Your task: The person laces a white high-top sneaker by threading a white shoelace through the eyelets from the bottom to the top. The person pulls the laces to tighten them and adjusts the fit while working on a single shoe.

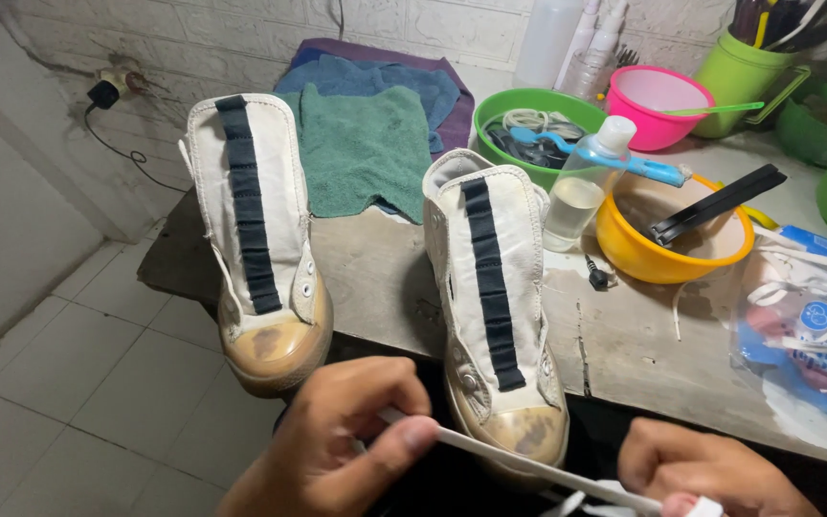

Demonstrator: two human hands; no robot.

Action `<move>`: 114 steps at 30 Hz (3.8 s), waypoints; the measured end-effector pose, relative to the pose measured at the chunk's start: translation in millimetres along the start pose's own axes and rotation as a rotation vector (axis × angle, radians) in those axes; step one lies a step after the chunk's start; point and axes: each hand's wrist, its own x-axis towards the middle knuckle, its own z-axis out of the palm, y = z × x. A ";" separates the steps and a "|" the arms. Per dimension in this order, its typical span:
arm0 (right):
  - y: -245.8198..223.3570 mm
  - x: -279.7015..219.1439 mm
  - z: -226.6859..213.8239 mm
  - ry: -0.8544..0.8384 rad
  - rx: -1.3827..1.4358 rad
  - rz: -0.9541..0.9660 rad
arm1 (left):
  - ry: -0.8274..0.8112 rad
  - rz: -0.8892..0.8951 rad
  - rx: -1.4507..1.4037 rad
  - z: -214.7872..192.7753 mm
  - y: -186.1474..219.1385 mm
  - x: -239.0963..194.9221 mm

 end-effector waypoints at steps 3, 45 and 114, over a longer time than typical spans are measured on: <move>46.7 -29.6 -21.6 -0.304 -0.261 0.395 | 0.187 -0.112 -0.283 -5.1 3.8 -13.9; -35.0 70.2 64.7 0.507 -0.405 0.043 | 0.043 -0.224 -0.087 17.1 -29.4 0.7; -0.6 108.4 52.4 0.266 -0.547 0.224 | 0.204 0.043 0.658 59.7 -58.3 9.1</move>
